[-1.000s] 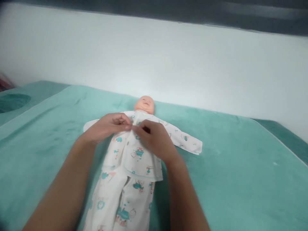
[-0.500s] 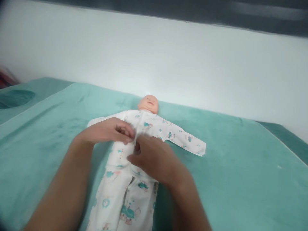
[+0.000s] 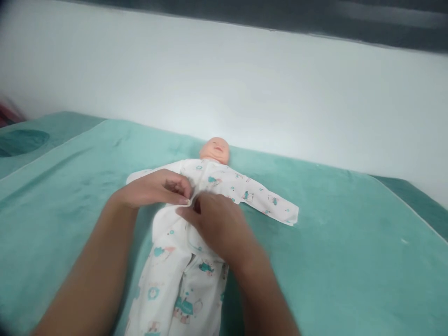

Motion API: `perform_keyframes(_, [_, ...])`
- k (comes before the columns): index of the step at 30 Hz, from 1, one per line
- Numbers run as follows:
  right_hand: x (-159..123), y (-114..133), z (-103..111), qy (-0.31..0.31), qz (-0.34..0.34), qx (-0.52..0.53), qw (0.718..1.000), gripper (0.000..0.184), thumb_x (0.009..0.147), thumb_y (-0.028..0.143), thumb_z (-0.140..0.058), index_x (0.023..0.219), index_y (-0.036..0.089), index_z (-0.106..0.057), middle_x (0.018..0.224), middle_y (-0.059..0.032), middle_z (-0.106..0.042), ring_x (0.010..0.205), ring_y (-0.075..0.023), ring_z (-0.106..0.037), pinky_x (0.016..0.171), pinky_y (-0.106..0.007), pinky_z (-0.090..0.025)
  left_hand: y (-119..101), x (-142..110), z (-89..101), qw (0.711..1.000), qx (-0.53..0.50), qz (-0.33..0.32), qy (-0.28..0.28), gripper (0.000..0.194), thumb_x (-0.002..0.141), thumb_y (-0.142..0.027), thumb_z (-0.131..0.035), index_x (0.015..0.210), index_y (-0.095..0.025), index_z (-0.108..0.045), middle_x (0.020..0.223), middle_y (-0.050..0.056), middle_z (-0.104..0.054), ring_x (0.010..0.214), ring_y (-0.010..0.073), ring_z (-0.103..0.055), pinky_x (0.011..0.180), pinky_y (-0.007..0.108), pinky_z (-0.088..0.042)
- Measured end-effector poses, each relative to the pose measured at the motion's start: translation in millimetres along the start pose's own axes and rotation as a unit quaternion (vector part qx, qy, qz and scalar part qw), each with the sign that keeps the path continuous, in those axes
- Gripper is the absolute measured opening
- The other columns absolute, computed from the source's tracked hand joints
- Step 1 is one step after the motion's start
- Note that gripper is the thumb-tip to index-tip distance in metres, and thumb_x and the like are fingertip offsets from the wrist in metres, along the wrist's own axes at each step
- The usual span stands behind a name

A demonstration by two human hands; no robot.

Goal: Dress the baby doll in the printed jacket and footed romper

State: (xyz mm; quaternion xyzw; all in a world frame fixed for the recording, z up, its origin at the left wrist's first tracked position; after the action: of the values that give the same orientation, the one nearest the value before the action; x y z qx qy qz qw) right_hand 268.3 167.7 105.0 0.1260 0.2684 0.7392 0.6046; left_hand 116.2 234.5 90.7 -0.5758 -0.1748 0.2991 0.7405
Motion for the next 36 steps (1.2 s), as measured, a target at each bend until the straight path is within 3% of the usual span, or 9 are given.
perform_keyframes(3, [0.5,2.9,-3.5,-0.038,-0.005,-0.038,0.999,0.026,0.087,0.038,-0.055,0.067,0.021,-0.052,0.063,0.0002,-0.061,0.055,-0.0134,-0.045,0.051,-0.031,-0.025,1.6,0.6,0.0,1.0,-0.018,-0.002,0.003,0.014,0.08,-0.031,-0.07,0.08,-0.017,-0.066,0.074,0.0,-0.064,0.069,0.0116,-0.056,0.061,0.023,-0.041])
perform_keyframes(7, [2.2,-3.9,-0.1,-0.003,0.016,0.0,1.0,0.02,0.079,0.021,-0.055,0.062,0.02,-0.044,0.059,0.0028,-0.054,0.053,-0.011,-0.041,0.048,-0.029,-0.024,0.3,0.9,-2.5,0.999,-0.034,0.0,0.021,0.014,0.081,-0.029,-0.07,0.08,-0.016,-0.066,0.068,0.0,-0.064,0.065,0.0115,-0.058,0.061,0.023,-0.043])
perform_keyframes(10, [5.0,-17.5,3.0,0.08,0.02,0.143,0.986,0.019,0.083,0.022,-0.052,0.066,0.021,-0.046,0.062,0.0031,-0.057,0.051,-0.0098,-0.047,0.046,-0.025,-0.029,-0.8,1.7,-3.3,0.999,-0.042,-0.003,0.023,0.013,0.082,-0.028,-0.07,0.08,-0.016,-0.065,0.066,0.0,-0.064,0.064,0.0113,-0.058,0.059,0.023,-0.042])
perform_keyframes(12, [7.1,-25.3,4.0,0.125,0.03,0.261,0.957,0.019,0.087,0.027,-0.053,0.07,0.02,-0.049,0.061,0.0032,-0.059,0.05,-0.0096,-0.051,0.046,-0.024,-0.033,-1.2,2.7,-3.6,0.999,-0.049,-0.006,0.019,0.012,0.081,-0.026,-0.07,0.08,-0.016,-0.064,0.066,0.0,-0.065,0.063,0.0103,-0.058,0.056,0.021,-0.041])
perform_keyframes(16, [12.1,-33.0,5.1,0.132,0.071,0.383,0.911,0.022,0.09,0.035,-0.058,0.075,0.019,-0.057,0.054,0.0038,-0.058,0.044,-0.008,-0.049,0.043,-0.021,-0.032,-2.0,4.7,-5.9,0.997,-0.073,-0.01,0.015,0.01,0.08,-0.022,-0.072,0.078,-0.015,-0.065,0.064,-0.001,-0.065,0.059,0.008,-0.057,0.052,0.019,-0.04])
perform_keyframes(20, [14.9,-32.9,1.4,0.135,0.076,0.397,0.904,0.023,0.089,0.037,-0.061,0.077,0.017,-0.062,0.06,0.0014,-0.063,0.048,-0.0083,-0.055,0.041,-0.019,-0.034,-2.4,6.1,-8.7,0.996,-0.092,-0.008,0.018,0.011,0.078,-0.021,-0.074,0.077,-0.015,-0.064,0.062,-0.001,-0.066,0.058,0.0076,-0.058,0.05,0.017,-0.04])
perform_keyframes(30, [16.4,-32.5,-0.2,0.135,0.054,0.405,0.902,0.026,0.088,0.038,-0.061,0.073,0.016,-0.064,0.052,0.0016,-0.062,0.042,-0.0075,-0.05,0.04,-0.019,-0.033,-3.9,8.1,-11.2,0.995,-0.094,-0.025,0.023,0.013,0.078,-0.021,-0.074,0.079,-0.015,-0.063,0.065,-0.001,-0.066,0.059,0.008,-0.059,0.05,0.017,-0.041])
perform_keyframes(36, [18.5,-37.5,-2.5,0.14,0.053,0.413,0.898,0.028,0.087,0.04,-0.061,0.075,0.016,-0.065,0.052,0.0009,-0.062,0.045,-0.01,-0.055,0.041,-0.02,-0.036,-3.3,7.3,-11.6,0.995,-0.094,-0.02,0.024,0.01,0.081,-0.02,-0.072,0.082,-0.016,-0.063,0.069,-0.001,-0.069,0.062,0.0085,-0.061,0.051,0.018,-0.043])
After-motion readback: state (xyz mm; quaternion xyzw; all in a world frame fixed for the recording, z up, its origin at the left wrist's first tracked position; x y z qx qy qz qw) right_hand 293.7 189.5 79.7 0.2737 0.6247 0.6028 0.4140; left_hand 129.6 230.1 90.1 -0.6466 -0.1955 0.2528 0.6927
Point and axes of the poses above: each hand's wrist, its own x-axis towards the middle knuckle, its own z-axis out of the back of the hand, y = z × x, the point moved 4 cm from there along x, towards the middle knuckle
